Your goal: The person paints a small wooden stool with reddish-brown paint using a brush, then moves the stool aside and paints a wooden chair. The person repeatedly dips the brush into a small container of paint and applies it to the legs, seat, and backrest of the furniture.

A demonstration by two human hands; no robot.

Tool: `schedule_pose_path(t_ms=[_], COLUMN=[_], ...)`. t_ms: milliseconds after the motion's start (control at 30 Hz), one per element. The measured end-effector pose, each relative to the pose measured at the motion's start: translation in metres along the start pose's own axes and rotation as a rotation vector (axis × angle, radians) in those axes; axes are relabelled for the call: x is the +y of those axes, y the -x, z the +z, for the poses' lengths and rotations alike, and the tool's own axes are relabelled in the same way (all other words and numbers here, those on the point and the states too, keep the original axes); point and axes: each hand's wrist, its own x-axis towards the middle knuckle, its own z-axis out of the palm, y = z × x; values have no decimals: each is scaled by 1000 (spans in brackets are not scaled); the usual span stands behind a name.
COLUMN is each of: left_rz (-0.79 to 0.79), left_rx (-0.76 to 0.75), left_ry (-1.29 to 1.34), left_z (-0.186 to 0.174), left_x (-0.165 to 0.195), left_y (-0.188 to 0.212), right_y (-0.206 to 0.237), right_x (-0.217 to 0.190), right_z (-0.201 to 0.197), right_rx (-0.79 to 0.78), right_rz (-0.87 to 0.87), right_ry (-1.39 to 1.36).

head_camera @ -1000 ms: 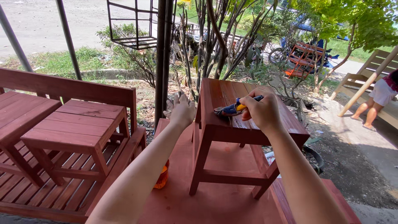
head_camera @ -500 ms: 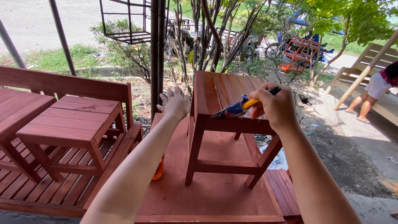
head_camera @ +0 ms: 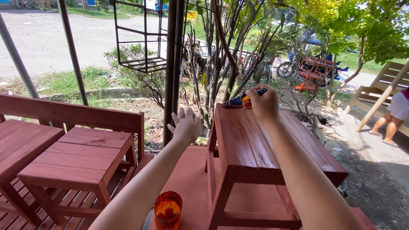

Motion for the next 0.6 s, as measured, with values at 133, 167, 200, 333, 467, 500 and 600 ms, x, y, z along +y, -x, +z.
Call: schedule_pose_path(t_ms=[133,167,200,333,467,500,600], left_rz=[5,-4,-11,-27,-30,-31,-38], left_rx=[9,-1,-10,-6,-7,-8,-26], left_ry=[44,44,45,24,35,35,24], left_z=[-6,-6,-7,-4,5,8,15], left_x=[-15,-17,-19,-28,-37,-38,-40], left_y=[-16,-21,-26,-39,-47,-47,-46], right_y=[-35,-41,-46,-56,-51,-49,-39], right_x=[33,40,46,61,62,61,52], right_z=[18,21,24,31,34,34,34], right_rx=[26,30,33,-2,-42,-52,-88], right_rz=[-15,-10,-8,23,143,184,189], right_ry=[133,168,204,178,209,215,205])
